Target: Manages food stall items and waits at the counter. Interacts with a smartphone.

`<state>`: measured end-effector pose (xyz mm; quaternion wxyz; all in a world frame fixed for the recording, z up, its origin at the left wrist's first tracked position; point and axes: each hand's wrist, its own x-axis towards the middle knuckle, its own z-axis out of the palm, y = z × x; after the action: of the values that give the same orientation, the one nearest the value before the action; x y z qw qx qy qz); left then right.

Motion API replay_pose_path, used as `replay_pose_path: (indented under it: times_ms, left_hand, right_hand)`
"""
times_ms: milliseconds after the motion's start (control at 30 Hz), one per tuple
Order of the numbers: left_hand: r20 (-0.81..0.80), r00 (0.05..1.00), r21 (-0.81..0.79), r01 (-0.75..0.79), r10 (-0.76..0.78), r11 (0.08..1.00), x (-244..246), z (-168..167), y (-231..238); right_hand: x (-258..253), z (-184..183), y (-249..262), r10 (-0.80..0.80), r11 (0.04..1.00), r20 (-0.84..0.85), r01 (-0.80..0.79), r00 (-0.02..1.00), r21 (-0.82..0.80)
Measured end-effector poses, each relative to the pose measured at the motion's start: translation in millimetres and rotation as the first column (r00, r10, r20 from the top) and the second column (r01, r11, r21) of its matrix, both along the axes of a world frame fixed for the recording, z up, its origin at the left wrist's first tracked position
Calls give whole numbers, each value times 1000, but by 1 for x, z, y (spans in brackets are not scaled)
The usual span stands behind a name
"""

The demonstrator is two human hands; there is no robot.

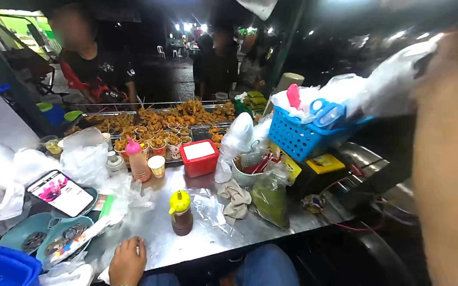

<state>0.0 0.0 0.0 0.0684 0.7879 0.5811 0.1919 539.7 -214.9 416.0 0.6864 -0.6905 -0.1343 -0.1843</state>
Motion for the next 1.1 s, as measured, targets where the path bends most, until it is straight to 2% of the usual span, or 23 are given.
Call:
replay_pose_path:
  times_ms: [33, 100, 233, 333, 433, 533, 633, 700, 800, 867, 967, 1100]
  left_hand:
    - [9, 1000, 18, 5, -5, 1000, 0, -1, 1]
    - [18, 1000, 64, 12, -13, 998, 0, -5, 3]
    - [-25, 1000, -43, -13, 11, 999, 3, 2, 4]
    - [-84, 996, -221, -37, 19, 975, 7, 20, 11]
    - [-121, 991, -310, -84, 48, 947, 13, 31, 18]
    - [-82, 993, -206, -94, 79, 974, 16, 25, 13]
    - [10, 998, -11, -61, 62, 998, 13, 8, 9]
    - [53, 998, 66, -45, 41, 997, 11, 1, 8]
    - [76, 996, 40, -41, 38, 998, 9, 4, 6]
    - [86, 996, 87, -45, 37, 995, 8, 1, 8]
    - [101, 994, 133, -48, 35, 990, 7, -3, 8]
    - [107, 994, 141, -50, 35, 989, 6, -2, 6]
  right_hand:
    - [-2, -5, 0, 15, 1000, 39, -14, 999, -14]
    - [-5, -17, -6, 28, 988, 132, -8, 991, -156]
    - [-28, -35, -14, 74, 888, 432, 138, 899, -439]
    - [-59, -48, -10, 227, 838, 663, 203, 714, -506]
    - [-99, -56, 3, 374, 806, 774, 235, 510, -544]
    - [-123, -66, 29, 478, 811, 832, 222, 282, -541]
    - [-133, -79, 71, 528, 824, 836, 149, 148, -547]
    - [-136, -88, 108, 555, 819, 823, 96, 120, -566]
    - [-137, -104, 172, 587, 804, 803, 47, 103, -593]
    - [-136, -117, 214, 634, 765, 765, 48, 115, -642]
    - [-138, -136, 266, 730, 660, 662, 77, 172, -747]
    - [-139, -157, 317, 815, 485, 492, 106, 305, -868]
